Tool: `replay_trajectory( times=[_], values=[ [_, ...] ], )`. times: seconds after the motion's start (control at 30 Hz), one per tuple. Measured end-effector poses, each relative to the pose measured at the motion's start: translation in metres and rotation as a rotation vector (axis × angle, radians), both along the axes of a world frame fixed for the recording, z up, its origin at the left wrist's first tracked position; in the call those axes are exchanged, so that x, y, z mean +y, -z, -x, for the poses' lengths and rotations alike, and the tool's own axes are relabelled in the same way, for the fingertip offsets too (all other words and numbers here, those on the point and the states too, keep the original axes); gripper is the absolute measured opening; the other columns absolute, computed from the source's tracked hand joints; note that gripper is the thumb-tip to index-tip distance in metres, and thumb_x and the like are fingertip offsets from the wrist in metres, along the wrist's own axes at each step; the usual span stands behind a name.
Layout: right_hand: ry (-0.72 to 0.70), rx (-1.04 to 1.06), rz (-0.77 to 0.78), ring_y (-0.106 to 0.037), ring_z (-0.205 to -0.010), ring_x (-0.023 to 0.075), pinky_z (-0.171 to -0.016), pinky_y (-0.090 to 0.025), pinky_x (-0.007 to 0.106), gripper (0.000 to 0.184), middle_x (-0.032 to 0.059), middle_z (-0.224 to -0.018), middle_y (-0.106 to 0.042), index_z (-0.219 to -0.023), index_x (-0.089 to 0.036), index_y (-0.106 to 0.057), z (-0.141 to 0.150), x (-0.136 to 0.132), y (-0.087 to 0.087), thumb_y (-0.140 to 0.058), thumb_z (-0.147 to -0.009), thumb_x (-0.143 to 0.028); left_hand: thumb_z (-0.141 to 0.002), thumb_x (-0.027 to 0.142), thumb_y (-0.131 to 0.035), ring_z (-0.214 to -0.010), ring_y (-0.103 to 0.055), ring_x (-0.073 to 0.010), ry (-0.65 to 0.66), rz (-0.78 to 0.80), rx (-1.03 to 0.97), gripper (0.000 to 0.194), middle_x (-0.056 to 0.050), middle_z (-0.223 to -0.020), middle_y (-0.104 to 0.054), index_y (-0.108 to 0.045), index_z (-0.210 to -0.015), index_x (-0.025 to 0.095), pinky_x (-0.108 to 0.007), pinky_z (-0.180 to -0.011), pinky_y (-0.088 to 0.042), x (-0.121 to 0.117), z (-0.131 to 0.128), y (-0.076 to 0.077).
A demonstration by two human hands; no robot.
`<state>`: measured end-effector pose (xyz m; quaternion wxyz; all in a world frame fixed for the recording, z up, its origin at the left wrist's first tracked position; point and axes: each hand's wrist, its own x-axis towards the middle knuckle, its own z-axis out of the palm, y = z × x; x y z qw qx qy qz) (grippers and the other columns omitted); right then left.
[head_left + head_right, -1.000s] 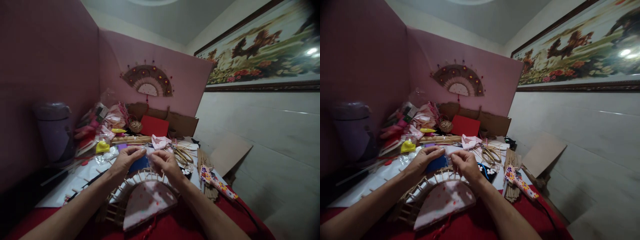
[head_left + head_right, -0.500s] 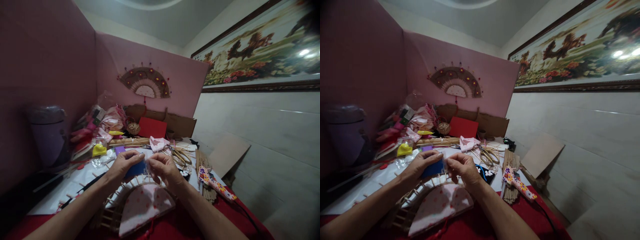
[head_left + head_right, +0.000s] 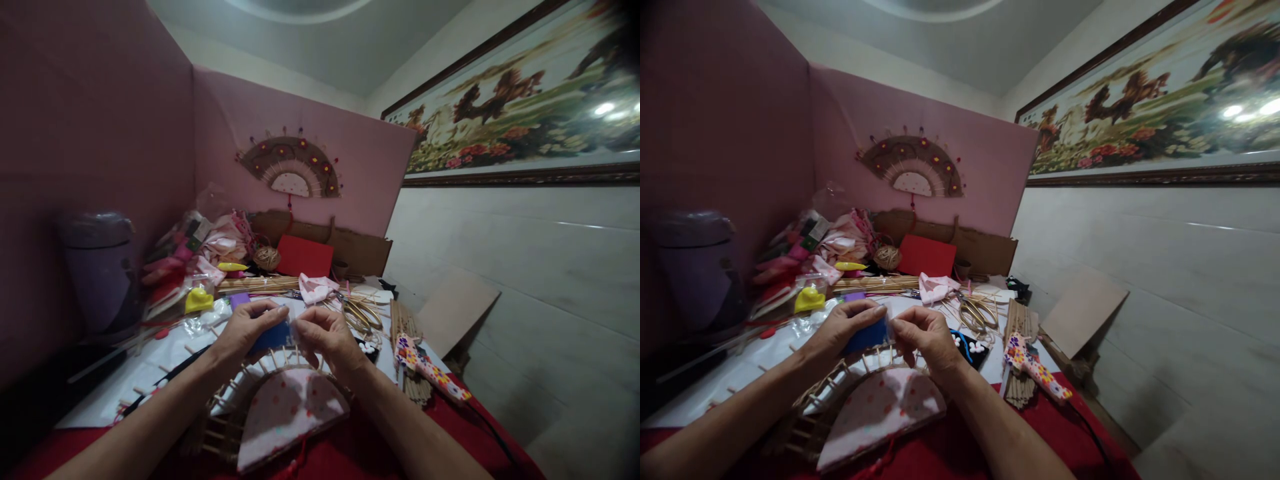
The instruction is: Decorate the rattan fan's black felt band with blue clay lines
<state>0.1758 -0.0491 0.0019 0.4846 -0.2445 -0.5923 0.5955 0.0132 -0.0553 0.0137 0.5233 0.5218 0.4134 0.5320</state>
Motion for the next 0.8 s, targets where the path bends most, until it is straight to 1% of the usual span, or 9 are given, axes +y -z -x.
replay_trajectory(
  times=[0.07, 0.23, 0.37, 0.57, 0.7, 0.8],
  values=[
    [-0.006, -0.001, 0.003, -0.042, -0.034, 0.0043, -0.031, -0.033, 0.015, 0.025, -0.0047, -0.049, -0.055, -0.069, -0.015, -0.06, 0.0002, 0.0004, -0.0001, -0.07, -0.073, -0.038, -0.061, 0.048, -0.073, -0.037, -0.044, -0.0059, 0.001, -0.015, -0.013, 0.035, 0.003, -0.05, -0.054, -0.06, -0.065, 0.017, -0.016, -0.034, -0.03, 0.0005, 0.0004, 0.0001],
    [-0.044, -0.017, 0.011, -0.043, -0.035, 0.0042, -0.031, -0.033, 0.014, 0.026, -0.0039, -0.049, -0.056, -0.068, -0.014, -0.059, 0.0003, 0.0006, -0.0001, -0.067, -0.074, -0.038, -0.062, 0.05, -0.072, -0.038, -0.043, -0.0065, -0.024, -0.001, -0.002, 0.036, 0.003, -0.05, -0.053, -0.059, -0.066, 0.016, -0.015, -0.034, -0.029, 0.0, 0.0009, -0.0009],
    [-0.039, -0.045, -0.006, -0.042, -0.034, 0.0041, -0.031, -0.034, 0.014, 0.026, -0.004, -0.047, -0.055, -0.067, -0.014, -0.058, 0.0004, 0.0005, 0.0007, -0.068, -0.073, -0.037, -0.061, 0.05, -0.073, -0.039, -0.044, -0.0065, -0.006, -0.016, 0.03, 0.037, 0.003, -0.05, -0.053, -0.058, -0.065, 0.016, -0.016, -0.035, -0.032, 0.0007, 0.0015, -0.0007],
    [-0.009, -0.046, -0.036, -0.042, -0.034, 0.004, -0.032, -0.033, 0.015, 0.027, -0.0042, -0.048, -0.055, -0.068, -0.014, -0.059, 0.0, 0.0006, -0.0005, -0.067, -0.074, -0.039, -0.061, 0.051, -0.072, -0.037, -0.042, -0.0063, 0.004, 0.0, 0.055, 0.038, 0.005, -0.048, -0.051, -0.058, -0.066, 0.017, -0.015, -0.032, -0.026, 0.0008, 0.0024, -0.0021],
    [-0.004, -0.077, -0.049, -0.042, -0.034, 0.0043, -0.032, -0.033, 0.015, 0.027, -0.0044, -0.047, -0.055, -0.068, -0.014, -0.059, -0.0006, -0.0001, -0.0002, -0.068, -0.073, -0.039, -0.062, 0.053, -0.07, -0.036, -0.041, -0.0062, 0.01, -0.003, 0.105, 0.039, 0.005, -0.049, -0.052, -0.059, -0.069, 0.017, -0.016, -0.031, -0.025, -0.0002, 0.0021, -0.0027],
    [-0.003, -0.08, -0.062, -0.043, -0.034, 0.0043, -0.033, -0.033, 0.015, 0.028, -0.0041, -0.048, -0.056, -0.069, -0.014, -0.059, -0.001, -0.0001, 0.0004, -0.065, -0.076, -0.041, -0.063, 0.053, -0.07, -0.036, -0.04, -0.0055, -0.007, -0.001, 0.087, 0.038, 0.005, -0.048, -0.051, -0.058, -0.068, 0.017, -0.016, -0.032, -0.026, 0.0006, 0.0021, -0.0015]
  ],
)
